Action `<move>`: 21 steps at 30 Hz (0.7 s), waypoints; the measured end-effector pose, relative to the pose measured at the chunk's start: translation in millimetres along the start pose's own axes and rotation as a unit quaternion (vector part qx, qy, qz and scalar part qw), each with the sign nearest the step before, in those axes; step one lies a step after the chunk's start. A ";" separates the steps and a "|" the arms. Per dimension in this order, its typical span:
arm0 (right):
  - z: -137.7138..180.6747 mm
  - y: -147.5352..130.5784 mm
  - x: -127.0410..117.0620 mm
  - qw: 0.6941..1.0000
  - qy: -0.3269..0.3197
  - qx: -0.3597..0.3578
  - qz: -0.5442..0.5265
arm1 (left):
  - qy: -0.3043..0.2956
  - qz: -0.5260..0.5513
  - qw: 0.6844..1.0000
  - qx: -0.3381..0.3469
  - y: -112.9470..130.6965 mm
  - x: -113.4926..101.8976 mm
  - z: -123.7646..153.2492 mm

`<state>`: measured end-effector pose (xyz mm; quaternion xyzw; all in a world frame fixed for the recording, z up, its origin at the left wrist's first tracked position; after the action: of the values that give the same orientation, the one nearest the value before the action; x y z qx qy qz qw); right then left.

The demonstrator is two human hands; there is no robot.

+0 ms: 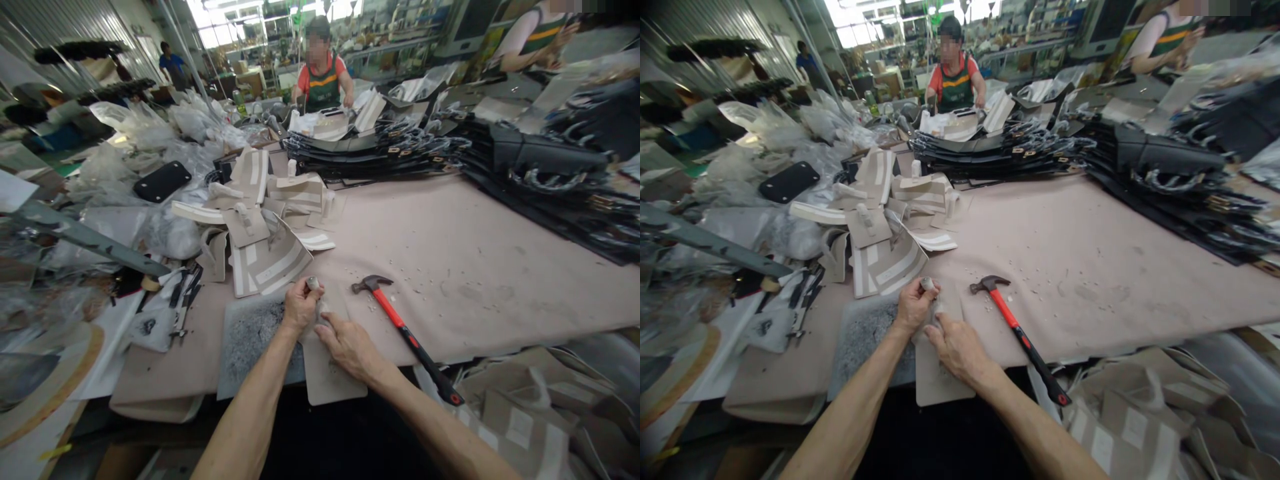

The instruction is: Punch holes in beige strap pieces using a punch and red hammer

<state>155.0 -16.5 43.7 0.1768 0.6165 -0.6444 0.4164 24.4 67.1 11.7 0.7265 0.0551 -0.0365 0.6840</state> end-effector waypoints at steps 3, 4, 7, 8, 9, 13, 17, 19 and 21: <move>10.6 16.5 -17.5 0.995 0.095 -0.035 -0.008 | 0.009 -0.030 0.999 0.022 1.0 0.3 3.8; 15.3 27.6 -25.5 0.989 0.139 -0.032 0.025 | 0.011 -0.038 0.999 0.032 1.5 0.3 5.1; 29.0 72.8 -45.7 0.962 0.200 0.042 0.183 | 0.009 -0.064 0.996 0.059 4.3 0.6 8.1; 32.5 89.2 -49.9 0.954 0.189 0.079 0.219 | 0.006 -0.071 0.995 0.064 5.5 0.9 8.8; 35.4 104.3 -52.7 0.951 0.169 0.112 0.232 | 0.003 -0.075 0.995 0.068 6.6 1.1 9.4; 41.2 133.9 -53.2 0.977 0.070 0.200 0.017 | -0.007 -0.081 0.993 0.083 8.4 1.8 10.7; 43.0 102.3 -53.2 0.935 -0.018 0.242 -0.260 | -0.009 -0.078 0.993 0.089 4.8 1.5 10.3; 42.3 74.8 -64.2 0.929 0.014 0.216 -0.299 | -0.016 -0.080 0.992 0.093 3.6 1.7 10.0; 39.6 46.2 -83.2 0.962 0.110 0.125 -0.218 | -0.021 -0.084 0.992 0.096 3.6 1.9 9.9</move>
<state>250.3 -22.3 82.5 0.1590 0.5963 -0.7682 0.1704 27.0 57.1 14.5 0.7806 0.0981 -0.1138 0.6067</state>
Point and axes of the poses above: each hand's wrist, its own z-axis away from the middle knuckle, its own x-axis out of the palm, y = z × x, the point moved 4 cm from there along -z, towards the middle knuckle
